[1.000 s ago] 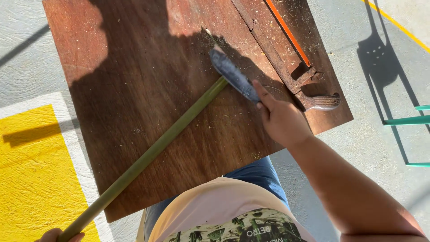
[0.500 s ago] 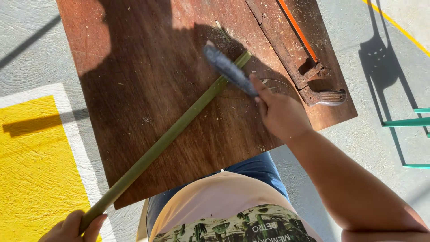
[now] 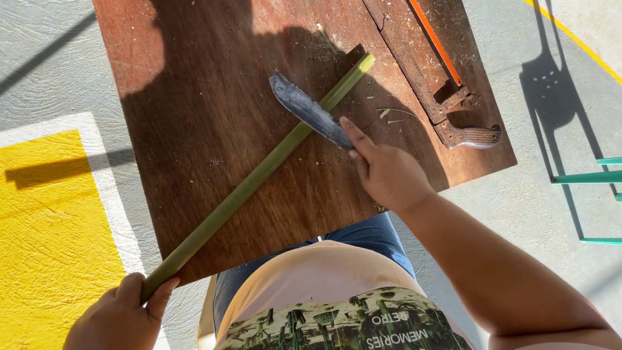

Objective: Cutting and stripping pieces of bamboo using a saw and a large knife.

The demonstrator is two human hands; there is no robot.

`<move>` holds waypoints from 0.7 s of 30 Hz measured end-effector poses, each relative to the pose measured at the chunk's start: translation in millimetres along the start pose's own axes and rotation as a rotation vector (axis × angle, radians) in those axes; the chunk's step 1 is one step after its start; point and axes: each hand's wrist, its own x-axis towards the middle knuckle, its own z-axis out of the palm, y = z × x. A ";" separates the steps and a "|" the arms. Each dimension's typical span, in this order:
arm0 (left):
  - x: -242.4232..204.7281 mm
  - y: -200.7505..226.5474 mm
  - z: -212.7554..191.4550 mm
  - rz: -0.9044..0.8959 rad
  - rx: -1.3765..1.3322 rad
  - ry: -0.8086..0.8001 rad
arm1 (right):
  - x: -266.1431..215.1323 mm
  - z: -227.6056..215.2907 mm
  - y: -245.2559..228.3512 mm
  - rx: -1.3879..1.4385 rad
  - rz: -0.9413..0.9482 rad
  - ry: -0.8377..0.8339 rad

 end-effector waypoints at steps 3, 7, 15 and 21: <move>-1.4 7.8 -8.0 -0.004 0.010 -0.017 | 10.4 6.0 11.0 -0.002 -0.199 0.109; 4.0 19.0 -13.6 0.019 -0.064 0.024 | 7.2 -4.8 2.9 -0.024 0.008 0.102; 19.9 25.3 5.9 -0.046 -0.059 -0.031 | 52.4 12.6 79.7 0.292 -0.449 0.374; 21.1 1.6 57.6 -0.158 -0.054 -0.065 | 91.4 -38.5 60.2 0.393 -0.091 0.182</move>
